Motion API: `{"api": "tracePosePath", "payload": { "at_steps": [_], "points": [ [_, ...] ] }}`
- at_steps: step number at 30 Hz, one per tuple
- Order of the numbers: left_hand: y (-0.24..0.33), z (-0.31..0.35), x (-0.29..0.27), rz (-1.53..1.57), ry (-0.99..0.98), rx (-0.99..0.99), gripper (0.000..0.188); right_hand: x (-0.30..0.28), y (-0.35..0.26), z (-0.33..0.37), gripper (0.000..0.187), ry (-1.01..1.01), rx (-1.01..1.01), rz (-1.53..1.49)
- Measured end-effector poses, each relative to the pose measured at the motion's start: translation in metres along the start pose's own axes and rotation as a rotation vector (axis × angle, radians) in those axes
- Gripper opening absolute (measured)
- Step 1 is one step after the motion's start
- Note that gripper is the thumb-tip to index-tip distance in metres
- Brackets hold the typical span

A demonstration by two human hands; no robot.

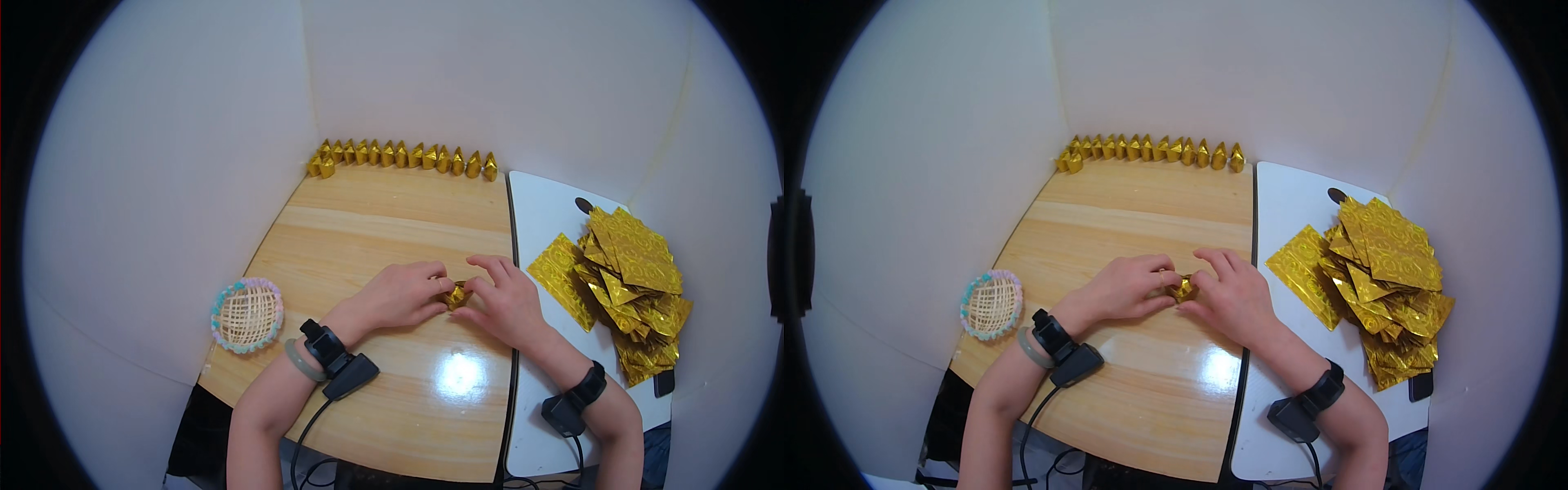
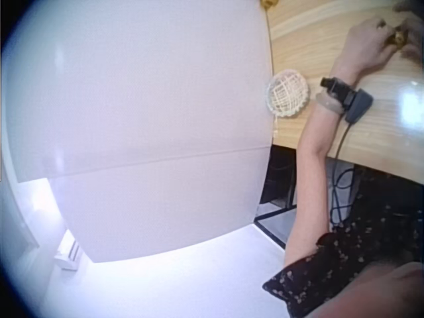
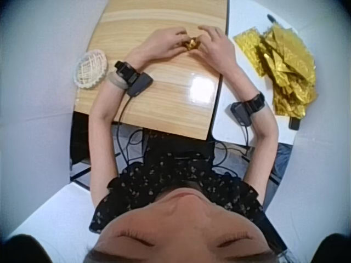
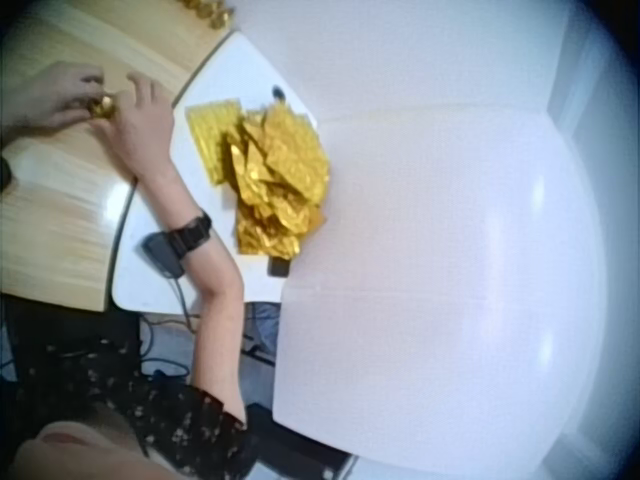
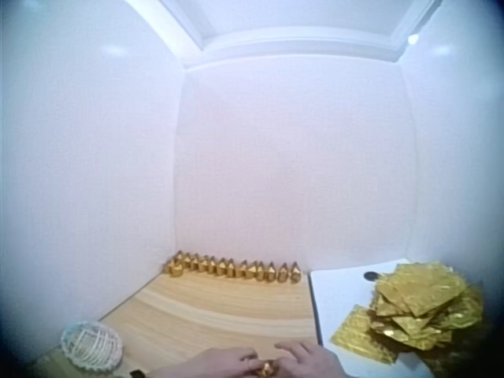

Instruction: Folding sheets of gold foil paper into traditional ingot shapes.

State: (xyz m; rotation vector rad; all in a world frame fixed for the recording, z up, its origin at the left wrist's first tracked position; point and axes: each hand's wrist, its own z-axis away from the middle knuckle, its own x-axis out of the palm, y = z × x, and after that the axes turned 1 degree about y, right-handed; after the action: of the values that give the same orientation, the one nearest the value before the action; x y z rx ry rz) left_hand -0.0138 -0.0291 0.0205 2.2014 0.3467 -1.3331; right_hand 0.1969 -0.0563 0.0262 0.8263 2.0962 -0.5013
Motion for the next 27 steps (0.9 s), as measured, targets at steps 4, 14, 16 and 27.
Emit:
{"api": "tracePosePath", "payload": {
  "at_steps": [4,14,16,27],
  "points": [
    [-0.0001,-0.0011,0.0003,-0.016,0.025,0.012,0.025,0.0021,0.0012,0.0003,0.033,0.001,-0.017,0.006],
    [-0.0018,0.0002,-0.0001,-0.004,0.04,0.021,0.017,0.0033,0.003,0.002,0.031,0.007,-0.033,0.002],
    [-0.0031,0.0002,0.0004,0.005,0.04,0.021,0.016,0.0029,0.0031,0.0018,0.029,0.005,-0.022,-0.007],
    [0.0003,-0.0012,0.0006,0.011,0.05,-0.048,0.02,0.0024,0.0022,0.0059,0.035,-0.042,0.159,-0.133]
  ]
}}
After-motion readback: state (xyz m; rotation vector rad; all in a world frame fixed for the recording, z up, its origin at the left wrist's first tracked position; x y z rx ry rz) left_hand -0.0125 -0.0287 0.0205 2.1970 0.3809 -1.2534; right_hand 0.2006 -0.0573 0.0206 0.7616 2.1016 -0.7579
